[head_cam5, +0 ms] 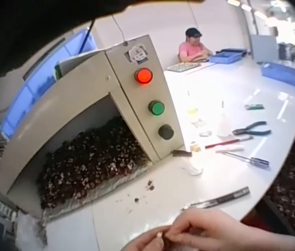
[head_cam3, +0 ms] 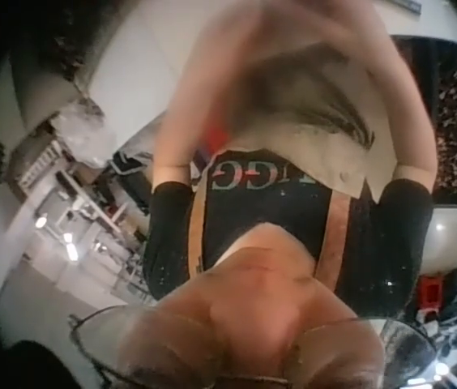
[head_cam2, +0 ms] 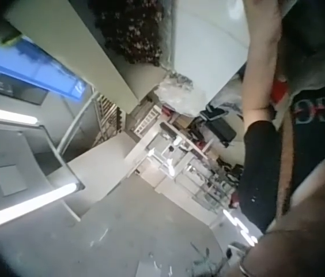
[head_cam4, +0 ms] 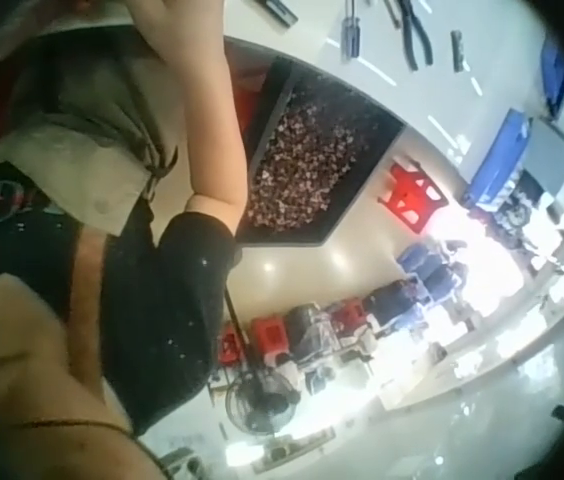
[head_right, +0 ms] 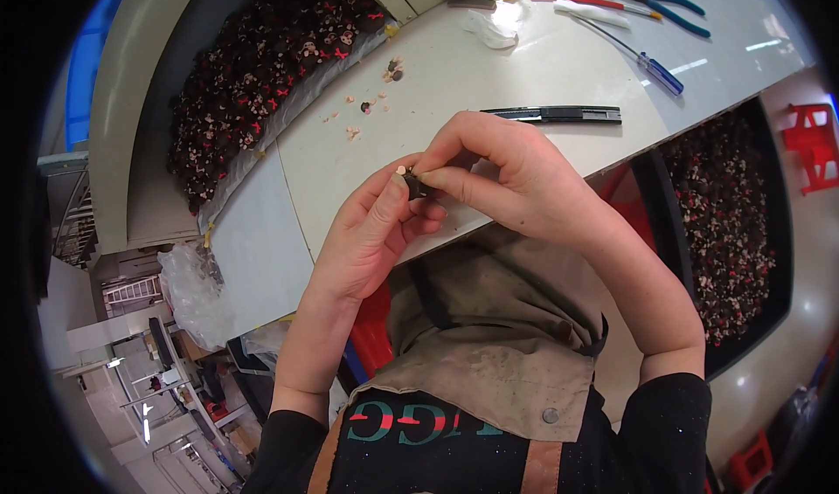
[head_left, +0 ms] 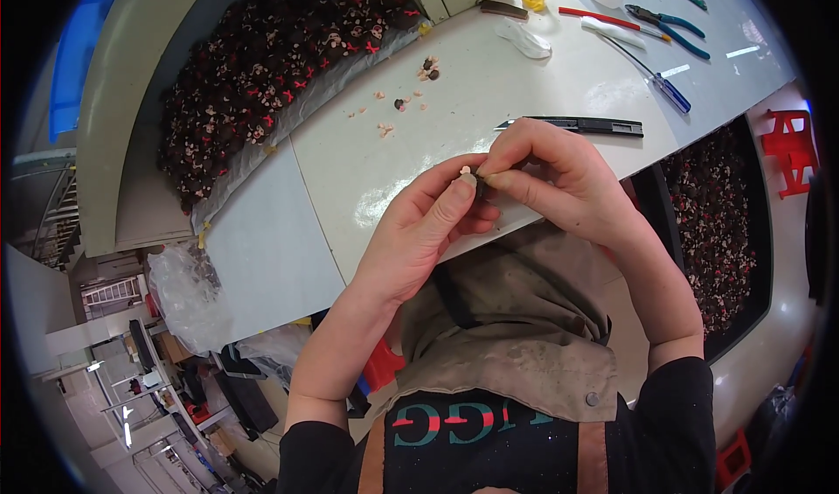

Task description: Assembling small toy figures by gluing components together at a factory workbench.

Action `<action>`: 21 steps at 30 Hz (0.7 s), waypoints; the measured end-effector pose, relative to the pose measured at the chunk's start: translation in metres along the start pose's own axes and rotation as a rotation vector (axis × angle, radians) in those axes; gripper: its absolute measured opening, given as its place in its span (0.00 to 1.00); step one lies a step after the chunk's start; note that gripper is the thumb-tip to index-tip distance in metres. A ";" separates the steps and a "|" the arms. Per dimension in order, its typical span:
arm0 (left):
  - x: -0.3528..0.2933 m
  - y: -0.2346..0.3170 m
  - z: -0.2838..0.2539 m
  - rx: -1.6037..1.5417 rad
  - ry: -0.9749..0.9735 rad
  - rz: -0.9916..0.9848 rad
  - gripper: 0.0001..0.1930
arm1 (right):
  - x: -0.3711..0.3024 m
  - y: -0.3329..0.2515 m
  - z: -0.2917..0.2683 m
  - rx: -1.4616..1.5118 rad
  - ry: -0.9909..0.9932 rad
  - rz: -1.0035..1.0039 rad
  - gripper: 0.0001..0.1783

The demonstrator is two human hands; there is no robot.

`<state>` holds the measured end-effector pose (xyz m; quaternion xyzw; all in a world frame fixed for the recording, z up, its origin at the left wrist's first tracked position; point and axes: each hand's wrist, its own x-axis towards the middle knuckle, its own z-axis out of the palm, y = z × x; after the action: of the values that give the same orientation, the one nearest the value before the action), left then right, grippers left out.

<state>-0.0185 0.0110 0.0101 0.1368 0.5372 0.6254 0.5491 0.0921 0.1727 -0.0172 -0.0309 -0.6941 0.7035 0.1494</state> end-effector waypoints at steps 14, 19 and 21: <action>0.000 0.000 0.001 -0.008 0.005 0.011 0.21 | 0.000 -0.001 0.002 0.026 0.004 0.006 0.03; 0.000 0.000 0.001 -0.011 0.005 0.009 0.21 | 0.000 0.001 0.002 0.037 0.002 -0.005 0.03; -0.001 0.000 0.001 -0.007 0.006 0.014 0.21 | 0.000 0.000 0.002 0.027 0.002 -0.006 0.03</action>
<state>-0.0173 0.0112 0.0114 0.1367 0.5357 0.6314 0.5437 0.0913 0.1705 -0.0171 -0.0274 -0.6847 0.7122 0.1526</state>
